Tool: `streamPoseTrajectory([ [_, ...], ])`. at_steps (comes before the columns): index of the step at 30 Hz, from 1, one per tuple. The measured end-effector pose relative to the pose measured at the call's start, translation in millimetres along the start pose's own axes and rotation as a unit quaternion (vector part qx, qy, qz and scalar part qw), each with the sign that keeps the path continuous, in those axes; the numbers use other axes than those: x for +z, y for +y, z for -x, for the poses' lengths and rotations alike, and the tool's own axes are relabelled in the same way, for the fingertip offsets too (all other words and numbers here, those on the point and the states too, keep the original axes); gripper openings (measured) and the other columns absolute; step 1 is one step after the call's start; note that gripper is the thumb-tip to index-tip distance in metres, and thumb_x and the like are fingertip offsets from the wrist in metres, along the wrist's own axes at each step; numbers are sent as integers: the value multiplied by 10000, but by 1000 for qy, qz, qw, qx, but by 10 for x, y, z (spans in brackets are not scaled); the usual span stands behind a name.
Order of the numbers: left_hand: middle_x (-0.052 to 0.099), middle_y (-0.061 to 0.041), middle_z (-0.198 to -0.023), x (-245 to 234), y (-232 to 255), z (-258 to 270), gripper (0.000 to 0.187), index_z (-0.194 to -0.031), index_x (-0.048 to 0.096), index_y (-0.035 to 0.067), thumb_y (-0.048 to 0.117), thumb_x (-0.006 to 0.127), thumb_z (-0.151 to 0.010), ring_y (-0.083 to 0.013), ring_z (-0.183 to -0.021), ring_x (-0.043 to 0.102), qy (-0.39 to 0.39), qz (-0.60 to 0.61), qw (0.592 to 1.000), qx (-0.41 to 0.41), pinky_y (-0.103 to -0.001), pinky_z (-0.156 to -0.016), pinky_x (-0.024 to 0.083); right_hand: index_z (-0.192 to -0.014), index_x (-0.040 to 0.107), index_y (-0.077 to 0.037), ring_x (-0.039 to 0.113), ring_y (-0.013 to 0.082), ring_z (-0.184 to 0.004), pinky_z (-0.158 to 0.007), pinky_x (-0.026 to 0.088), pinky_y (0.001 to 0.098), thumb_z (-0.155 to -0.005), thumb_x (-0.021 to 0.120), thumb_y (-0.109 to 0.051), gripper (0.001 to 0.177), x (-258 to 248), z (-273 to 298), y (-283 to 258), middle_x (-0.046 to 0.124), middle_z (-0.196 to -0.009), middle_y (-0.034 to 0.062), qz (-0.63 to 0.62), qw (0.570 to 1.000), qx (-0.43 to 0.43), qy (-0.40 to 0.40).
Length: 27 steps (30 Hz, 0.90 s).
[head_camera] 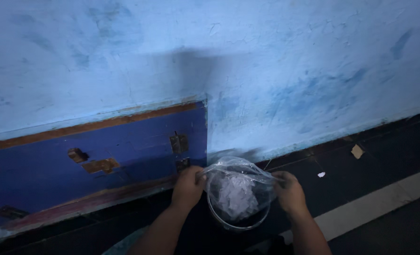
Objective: The person picks up small white paper scraps from the floor and places them into a bucket lined with a clear plastic bag. The person continues this process until the scraps are collected, then adjusts the bag inside the bucket.
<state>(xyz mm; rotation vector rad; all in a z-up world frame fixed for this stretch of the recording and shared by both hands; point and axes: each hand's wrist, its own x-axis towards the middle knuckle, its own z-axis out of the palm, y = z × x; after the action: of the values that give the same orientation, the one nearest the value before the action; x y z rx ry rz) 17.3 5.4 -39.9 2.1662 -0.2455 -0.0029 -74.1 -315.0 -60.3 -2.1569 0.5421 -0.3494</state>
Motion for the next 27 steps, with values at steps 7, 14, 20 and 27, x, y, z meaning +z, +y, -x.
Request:
streamPoseTrajectory([
  [7, 688, -159, -1166, 37, -1, 56, 335, -1175, 669, 109, 210, 721, -860, -354, -1071, 674, 21, 8, 999, 40, -446, -918, 548, -1269, 663, -74, 738, 269, -981, -846, 602, 365, -793, 724, -49, 481, 30, -38, -207, 662, -1202, 197, 48, 997, -26, -50],
  [14, 592, -203, -1326, 60, 16, 192, 593, -1390, 456, 124, 204, 742, -876, -384, -1247, 573, -32, -26, 998, 55, -466, -1041, 472, -1317, 593, -11, 724, 269, -953, -843, 568, 367, -766, 723, -19, 567, 332, -216, 353, 695, -1208, 184, -36, 998, -40, -31],
  [20, 443, -146, -1520, -288, 558, 294, 669, -1500, 384, 177, 186, 670, -894, -351, -1379, 462, -167, -127, 977, 41, -455, -1122, 416, -1390, 507, -27, 691, 306, -1053, -876, 561, 425, -758, 730, -77, 671, 244, -389, 526, 687, -1220, 209, -99, 987, 28, -121],
  [27, 312, -194, -1604, -614, 844, 290, 675, -1548, 278, 45, 169, 590, -962, -361, -1472, 341, -210, -245, 947, 5, -478, -1204, 339, -1357, 569, 4, 635, 373, -1271, -1058, 510, 410, -738, 830, -215, 707, -331, -389, -64, 648, -1347, 234, 181, 978, -56, -81],
])
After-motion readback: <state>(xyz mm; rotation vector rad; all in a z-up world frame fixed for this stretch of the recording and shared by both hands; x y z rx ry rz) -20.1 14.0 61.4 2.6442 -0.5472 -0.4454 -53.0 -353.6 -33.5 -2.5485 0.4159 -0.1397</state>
